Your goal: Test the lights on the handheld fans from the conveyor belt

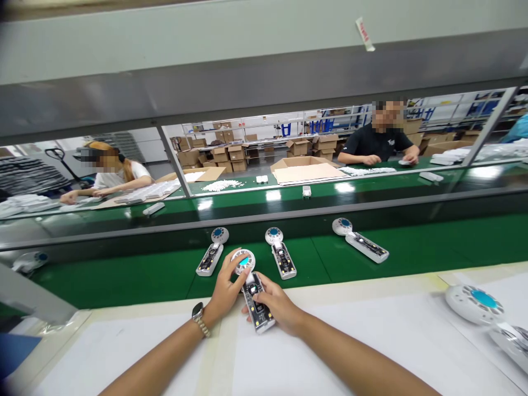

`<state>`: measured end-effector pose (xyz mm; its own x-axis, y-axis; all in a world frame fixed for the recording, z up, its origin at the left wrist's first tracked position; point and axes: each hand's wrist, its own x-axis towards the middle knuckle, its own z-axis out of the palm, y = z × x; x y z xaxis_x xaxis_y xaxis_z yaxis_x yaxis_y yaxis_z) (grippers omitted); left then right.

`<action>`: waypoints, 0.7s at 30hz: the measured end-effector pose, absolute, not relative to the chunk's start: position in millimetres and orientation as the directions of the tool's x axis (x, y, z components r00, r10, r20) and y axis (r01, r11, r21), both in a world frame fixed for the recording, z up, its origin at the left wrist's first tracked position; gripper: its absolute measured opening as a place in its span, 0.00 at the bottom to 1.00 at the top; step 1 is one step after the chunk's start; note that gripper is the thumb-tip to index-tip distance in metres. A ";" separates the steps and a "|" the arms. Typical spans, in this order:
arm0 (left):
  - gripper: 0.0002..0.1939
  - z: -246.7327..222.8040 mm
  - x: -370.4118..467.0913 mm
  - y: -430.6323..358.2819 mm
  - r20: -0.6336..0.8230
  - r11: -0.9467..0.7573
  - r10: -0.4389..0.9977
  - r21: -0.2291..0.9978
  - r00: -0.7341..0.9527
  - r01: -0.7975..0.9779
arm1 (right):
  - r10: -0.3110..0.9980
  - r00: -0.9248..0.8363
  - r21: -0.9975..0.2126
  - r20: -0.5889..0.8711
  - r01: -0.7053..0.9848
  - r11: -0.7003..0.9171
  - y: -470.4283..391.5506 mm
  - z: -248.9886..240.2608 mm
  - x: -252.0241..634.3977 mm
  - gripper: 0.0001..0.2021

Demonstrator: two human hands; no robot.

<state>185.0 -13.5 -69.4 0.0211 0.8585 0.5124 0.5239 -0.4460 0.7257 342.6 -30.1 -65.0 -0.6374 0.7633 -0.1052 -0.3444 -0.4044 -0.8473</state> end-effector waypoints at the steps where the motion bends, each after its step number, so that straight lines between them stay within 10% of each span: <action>1: 0.15 -69.4 185.2 -13.3 0.506 -0.438 0.862 0.728 0.017 0.527 | 0.751 -0.654 -0.837 -0.090 -0.360 -0.413 -29.4 -65.7 343.2 0.28; 21: 0.17 -67.8 185.2 -14.0 0.481 -0.421 0.876 0.733 0.030 0.535 | 0.735 -0.678 -0.816 -0.025 -0.411 -0.407 -29.9 -68.9 345.7 0.32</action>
